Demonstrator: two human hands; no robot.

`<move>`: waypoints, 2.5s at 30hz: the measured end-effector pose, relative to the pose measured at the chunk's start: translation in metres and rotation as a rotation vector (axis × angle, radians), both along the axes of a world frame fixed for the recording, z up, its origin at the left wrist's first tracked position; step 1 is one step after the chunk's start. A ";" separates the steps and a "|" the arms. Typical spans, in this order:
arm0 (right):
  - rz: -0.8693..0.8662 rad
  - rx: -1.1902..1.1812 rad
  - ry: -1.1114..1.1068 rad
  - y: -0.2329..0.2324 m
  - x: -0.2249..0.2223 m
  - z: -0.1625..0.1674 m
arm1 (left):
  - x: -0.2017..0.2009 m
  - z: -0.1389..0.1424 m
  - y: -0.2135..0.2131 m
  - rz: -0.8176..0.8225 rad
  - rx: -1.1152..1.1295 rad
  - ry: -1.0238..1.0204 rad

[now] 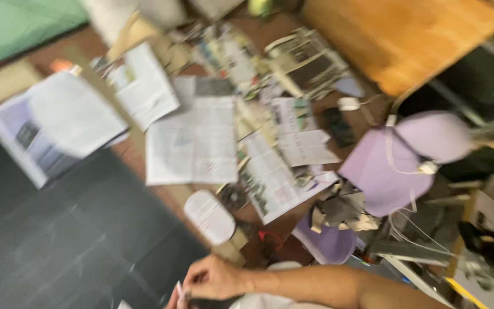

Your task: The person uses a small paper template and chalk to mark curved lines on a large black sheet laid on a table. They then use scissors to cut along the marked lines, separating a section of the sheet.

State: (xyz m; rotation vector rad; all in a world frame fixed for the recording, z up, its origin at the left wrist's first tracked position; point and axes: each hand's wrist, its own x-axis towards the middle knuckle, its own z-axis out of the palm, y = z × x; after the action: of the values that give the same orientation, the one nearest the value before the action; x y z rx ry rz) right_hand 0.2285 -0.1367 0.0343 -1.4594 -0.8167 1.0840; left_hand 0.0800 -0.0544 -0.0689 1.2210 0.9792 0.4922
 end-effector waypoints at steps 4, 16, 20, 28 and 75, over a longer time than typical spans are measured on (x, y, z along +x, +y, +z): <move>0.104 -0.012 -0.037 0.022 -0.006 0.000 | -0.033 0.068 -0.013 0.271 -0.375 0.030; 0.764 -0.258 -0.149 0.081 -0.056 0.029 | -0.078 0.166 0.048 0.430 -0.402 -0.533; 0.935 -0.015 0.012 0.091 -0.068 0.043 | -0.094 0.160 0.054 0.620 -0.319 -0.461; 0.404 -0.099 0.125 0.096 -0.076 0.024 | -0.089 0.141 0.037 0.597 -0.152 -0.360; 0.272 0.161 -0.675 0.069 -0.091 0.034 | -0.095 0.108 0.010 0.593 -0.402 -0.111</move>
State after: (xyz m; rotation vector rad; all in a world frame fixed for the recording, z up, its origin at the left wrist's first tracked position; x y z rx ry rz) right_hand 0.1380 -0.0677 0.0685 -1.6206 -1.5766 0.6834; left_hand -0.0147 -0.0444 0.0393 0.5250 1.2725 0.7707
